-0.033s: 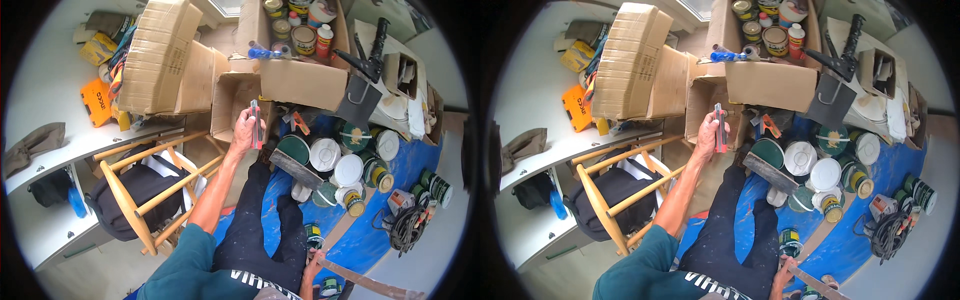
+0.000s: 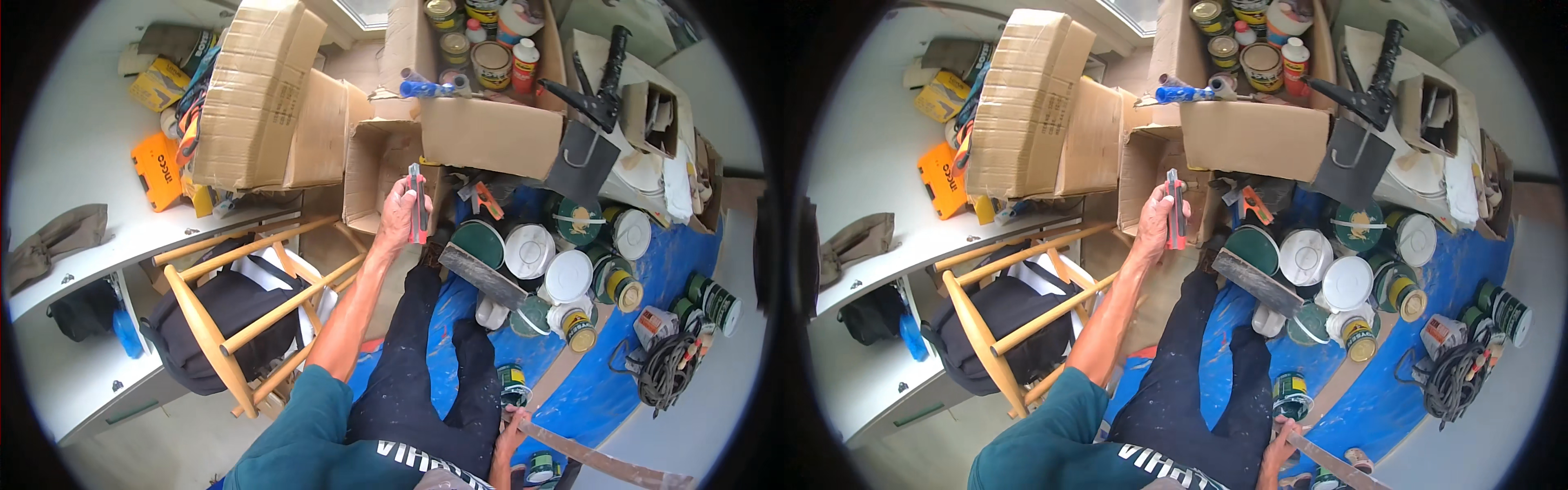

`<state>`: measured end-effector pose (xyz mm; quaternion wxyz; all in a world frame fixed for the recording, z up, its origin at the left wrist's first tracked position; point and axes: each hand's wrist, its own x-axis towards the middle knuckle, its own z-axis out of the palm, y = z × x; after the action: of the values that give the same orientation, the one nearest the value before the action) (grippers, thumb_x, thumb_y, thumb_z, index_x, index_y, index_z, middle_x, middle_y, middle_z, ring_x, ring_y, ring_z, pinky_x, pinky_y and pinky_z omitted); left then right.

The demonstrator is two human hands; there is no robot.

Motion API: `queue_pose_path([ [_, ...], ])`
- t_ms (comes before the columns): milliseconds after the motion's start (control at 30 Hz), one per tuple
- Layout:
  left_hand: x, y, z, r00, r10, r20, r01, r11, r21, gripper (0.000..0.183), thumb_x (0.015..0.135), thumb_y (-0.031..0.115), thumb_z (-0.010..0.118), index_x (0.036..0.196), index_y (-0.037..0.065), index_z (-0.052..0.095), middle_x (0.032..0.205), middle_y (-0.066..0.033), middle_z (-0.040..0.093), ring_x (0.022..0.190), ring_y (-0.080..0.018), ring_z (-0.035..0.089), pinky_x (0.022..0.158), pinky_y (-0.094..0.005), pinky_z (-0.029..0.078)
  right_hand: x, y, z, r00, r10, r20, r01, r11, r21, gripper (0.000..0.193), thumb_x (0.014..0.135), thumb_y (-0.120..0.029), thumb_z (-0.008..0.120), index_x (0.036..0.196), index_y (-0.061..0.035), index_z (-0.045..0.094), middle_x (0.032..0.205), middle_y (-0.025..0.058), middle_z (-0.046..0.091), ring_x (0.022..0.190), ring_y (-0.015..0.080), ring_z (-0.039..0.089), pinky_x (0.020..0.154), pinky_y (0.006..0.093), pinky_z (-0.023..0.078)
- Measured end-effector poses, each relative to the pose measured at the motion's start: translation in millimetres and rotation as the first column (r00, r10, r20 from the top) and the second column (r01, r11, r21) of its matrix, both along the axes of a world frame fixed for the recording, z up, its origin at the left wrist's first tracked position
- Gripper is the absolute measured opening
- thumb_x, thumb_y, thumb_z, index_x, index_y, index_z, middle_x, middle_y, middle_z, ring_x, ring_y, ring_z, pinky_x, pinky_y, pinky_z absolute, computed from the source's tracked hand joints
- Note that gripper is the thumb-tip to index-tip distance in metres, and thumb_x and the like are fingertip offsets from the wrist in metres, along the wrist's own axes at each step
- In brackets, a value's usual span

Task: The person sorts through a large cardboard box filled with various construction supplies, including paint cans, bottles, and tools. They pick up and inspect several items, such as a paint can and a bottle, before placing them back into the box or on the floor. The person also handles a long wooden plank and a paint roller tray, moving them around the workspace.

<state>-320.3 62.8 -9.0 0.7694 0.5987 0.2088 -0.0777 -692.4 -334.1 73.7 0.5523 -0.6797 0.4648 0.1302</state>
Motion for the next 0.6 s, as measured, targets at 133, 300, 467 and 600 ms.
queue_pose_path([
  [133,9,-23,18,0.994,-0.08,-0.077,0.086,0.993,0.08,0.038,0.103,0.039,0.046,0.124,0.006,0.047,0.082,-0.0047,0.063,0.065,-0.008,0.056,0.059,-0.0227,0.048,-13,1,-2,0.997,-0.074,0.028,0.074,0.997,0.002,0.032,0.104,-0.028,0.051,0.088,-0.0016,0.058,0.088,0.0061,0.063,0.088,0.0163,0.056,0.084,0.0329,0.044],
  [300,12,-52,20,0.989,-0.132,-0.062,0.141,0.975,0.17,0.034,0.104,0.032,0.04,0.124,0.005,0.047,0.083,-0.0045,0.063,0.071,-0.0081,0.056,0.065,-0.024,0.048,-17,4,5,0.998,-0.058,-0.004,0.057,0.998,-0.039,0.033,0.104,-0.03,0.051,0.088,-0.0015,0.058,0.09,0.0074,0.064,0.091,0.018,0.058,0.088,0.0347,0.045],
  [467,21,-73,25,0.991,-0.122,-0.052,0.126,0.987,0.097,0.034,0.104,0.031,0.034,0.12,0.006,0.05,0.086,-0.0037,0.062,0.079,-0.0099,0.057,0.069,-0.0241,0.047,-26,5,9,0.994,-0.11,0.006,0.111,0.993,-0.04,0.034,0.104,-0.03,0.05,0.088,-0.0019,0.057,0.089,0.0082,0.065,0.092,0.0187,0.06,0.089,0.0347,0.045],
  [600,25,-85,41,0.97,-0.169,-0.175,0.164,0.986,-0.041,0.042,0.103,0.032,0.035,0.13,0.005,0.053,0.093,-0.0029,0.066,0.078,-0.0084,0.057,0.066,-0.0219,0.045,-31,4,16,0.994,-0.093,-0.047,0.088,0.99,-0.107,0.033,0.104,-0.03,0.05,0.087,-0.0023,0.057,0.087,0.0079,0.065,0.088,0.0181,0.06,0.087,0.0336,0.046],
])
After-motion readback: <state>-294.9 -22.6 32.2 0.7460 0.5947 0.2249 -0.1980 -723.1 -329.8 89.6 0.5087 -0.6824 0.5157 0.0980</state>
